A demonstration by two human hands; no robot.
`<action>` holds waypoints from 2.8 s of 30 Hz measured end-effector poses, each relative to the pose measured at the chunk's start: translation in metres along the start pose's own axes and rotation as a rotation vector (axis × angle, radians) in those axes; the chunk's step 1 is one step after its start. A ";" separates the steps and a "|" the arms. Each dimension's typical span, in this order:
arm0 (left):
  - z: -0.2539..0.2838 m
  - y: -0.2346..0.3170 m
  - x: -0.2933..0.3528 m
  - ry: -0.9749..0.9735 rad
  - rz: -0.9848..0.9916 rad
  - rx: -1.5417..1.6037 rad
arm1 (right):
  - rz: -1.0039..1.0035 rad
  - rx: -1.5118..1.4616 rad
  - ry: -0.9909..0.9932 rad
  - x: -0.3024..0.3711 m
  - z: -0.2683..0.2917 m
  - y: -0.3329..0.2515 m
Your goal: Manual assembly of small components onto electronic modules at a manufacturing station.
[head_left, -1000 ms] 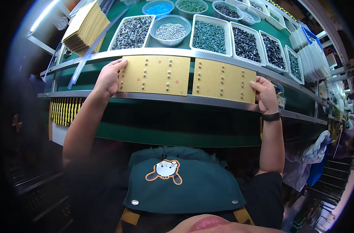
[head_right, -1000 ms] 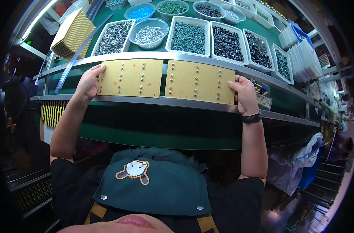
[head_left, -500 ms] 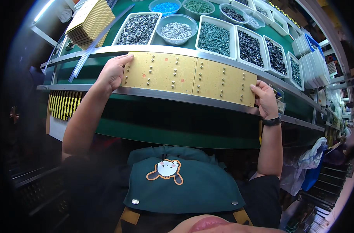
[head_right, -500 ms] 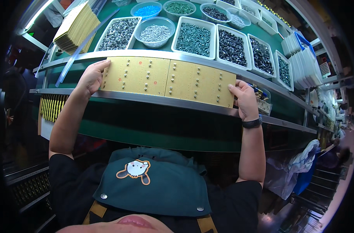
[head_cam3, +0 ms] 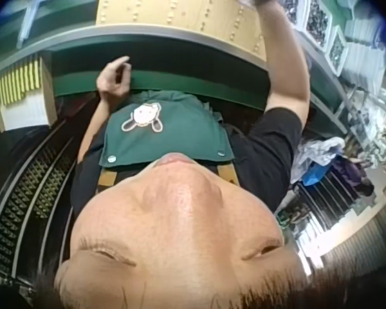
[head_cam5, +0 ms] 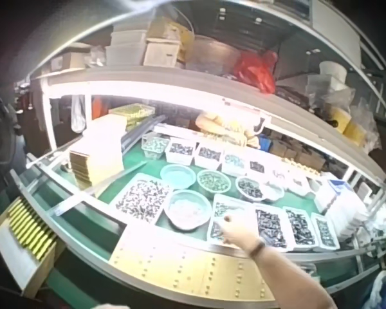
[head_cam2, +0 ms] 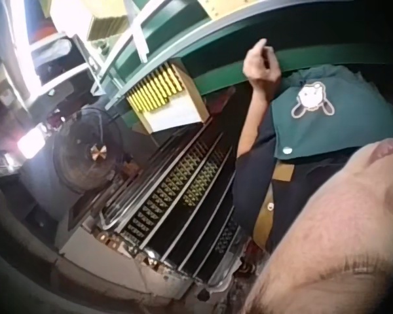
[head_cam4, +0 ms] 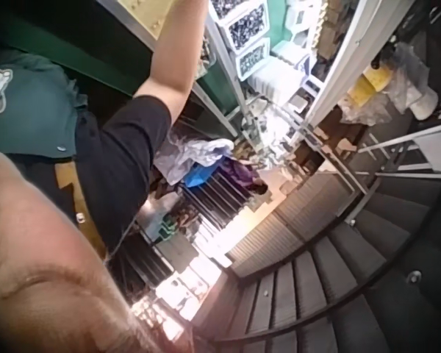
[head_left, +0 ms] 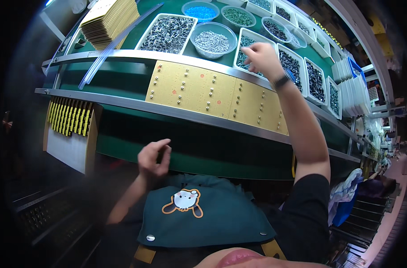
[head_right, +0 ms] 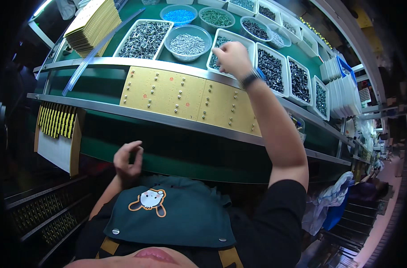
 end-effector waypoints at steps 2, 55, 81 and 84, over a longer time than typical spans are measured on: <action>-0.008 0.002 0.011 -0.038 0.030 -0.065 | -0.274 0.131 -0.151 -0.041 -0.022 -0.017; -0.010 0.003 -0.032 -0.314 0.420 0.200 | 1.041 0.605 -0.095 0.248 -0.133 -0.001; -0.028 0.028 -0.045 -0.898 -0.353 -0.064 | 0.520 -0.100 -0.024 0.156 -0.100 -0.044; -0.027 0.028 -0.042 -0.840 -0.358 -0.056 | 0.538 -0.114 0.145 0.107 -0.118 -0.067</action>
Point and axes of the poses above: each hand's wrist, its own x-axis away from the middle knuckle, its own z-axis out of the back of the hand, y = z × x, the point moved 3 cm from there along -x, towards the middle knuckle, and after that the axes turned 9 degrees about -z, right-handed, at the moved point
